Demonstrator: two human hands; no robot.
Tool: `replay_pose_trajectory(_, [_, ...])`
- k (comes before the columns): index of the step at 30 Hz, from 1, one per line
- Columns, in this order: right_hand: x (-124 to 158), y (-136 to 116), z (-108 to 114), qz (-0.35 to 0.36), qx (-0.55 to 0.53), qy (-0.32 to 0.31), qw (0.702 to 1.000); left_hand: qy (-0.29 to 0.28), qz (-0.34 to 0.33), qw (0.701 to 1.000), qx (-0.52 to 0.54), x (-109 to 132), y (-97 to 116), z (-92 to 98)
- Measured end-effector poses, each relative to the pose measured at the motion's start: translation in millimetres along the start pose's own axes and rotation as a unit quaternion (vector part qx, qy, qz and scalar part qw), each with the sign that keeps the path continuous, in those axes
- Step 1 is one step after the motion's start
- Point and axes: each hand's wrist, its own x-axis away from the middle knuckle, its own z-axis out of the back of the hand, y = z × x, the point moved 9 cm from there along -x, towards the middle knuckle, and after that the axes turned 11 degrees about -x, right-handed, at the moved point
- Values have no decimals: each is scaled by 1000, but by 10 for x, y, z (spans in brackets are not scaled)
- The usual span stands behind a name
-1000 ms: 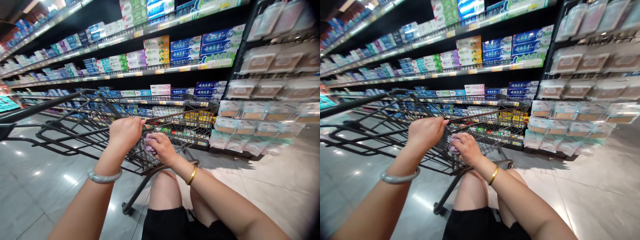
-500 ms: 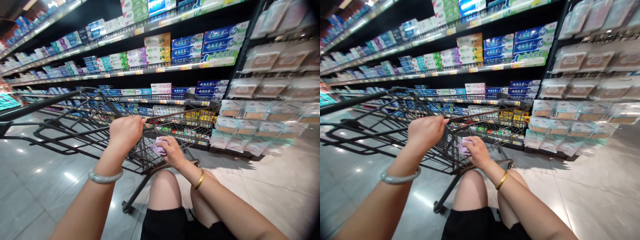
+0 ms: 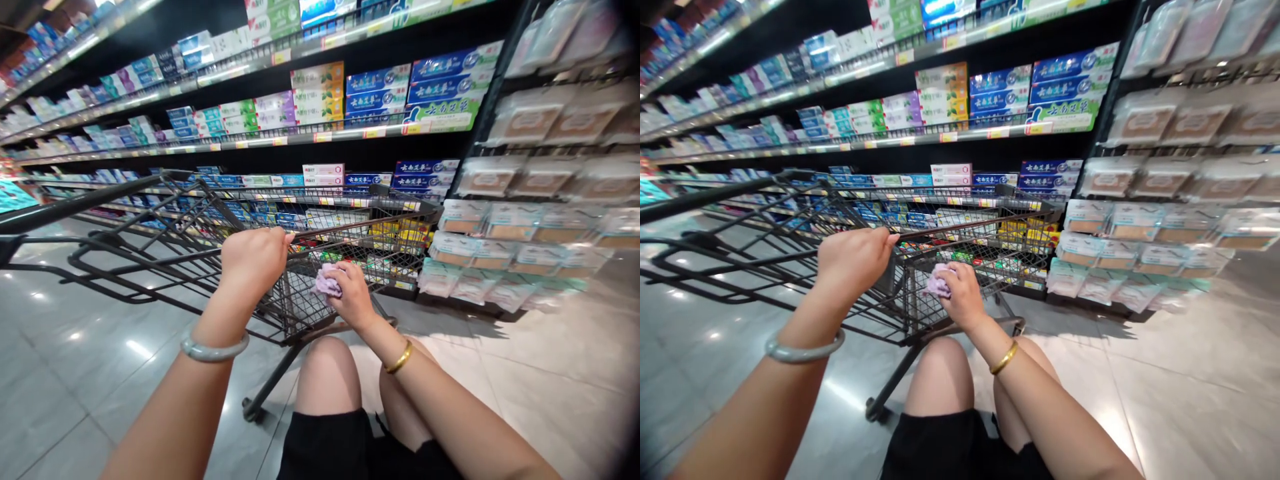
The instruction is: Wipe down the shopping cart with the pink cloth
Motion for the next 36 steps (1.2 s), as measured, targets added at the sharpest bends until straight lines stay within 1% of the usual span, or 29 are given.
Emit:
replay_pose_trajectory(3, [-200,-293,-93,52,-20,-8,998,15,-5,1000,2,10,7,18])
replay_pose_trajectory(5, [-210,-414,-217,88,-29,-43,995,22,-10,1000,1,16,11,25])
replay_pose_trajectory(6, [-153,-429,-297,102,-27,-72,992,23,-12,1000,0,18,12,27])
replay_pose_trajectory(8, [53,-367,-451,119,-9,-140,983,24,-14,1000,1,20,16,31])
replay_pose_trajectory(10, [276,-241,-537,121,14,-192,974,21,-13,1000,2,19,15,33])
replay_pose_trajectory(11, [353,-185,-546,118,23,-206,971,19,-11,1000,2,18,15,32])
replay_pose_trajectory(13, [400,-131,-510,114,31,-209,971,17,-8,1000,3,15,13,32])
replay_pose_trajectory(16, [290,-181,-425,122,31,-182,975,21,-7,1000,0,14,14,35])
replay_pose_trajectory(19, [255,-192,-431,139,39,-176,974,19,-5,1000,-1,15,10,24])
replay_pose_trajectory(20, [297,-161,-462,144,46,-188,970,17,-4,1000,0,16,6,18])
replay_pose_trajectory(23, [510,-16,-576,156,72,-248,953,15,-2,1000,2,15,2,12])
replay_pose_trajectory(25, [587,51,-580,157,86,-263,948,20,-3,1000,-1,14,5,18])
replay_pose_trajectory(29, [441,38,-389,143,88,-197,966,34,1,999,-5,16,8,40])
replay_pose_trajectory(30, [410,36,-361,142,87,-190,968,37,2,999,-6,18,8,45])
replay_pose_trajectory(31, [402,46,-355,141,87,-195,967,38,2,999,-7,21,8,48])
replay_pose_trajectory(34, [499,134,-422,141,94,-250,953,35,1,999,-10,26,10,43])
replay_pose_trajectory(36, [548,199,-425,130,94,-264,951,38,-1,999,-12,28,14,42])
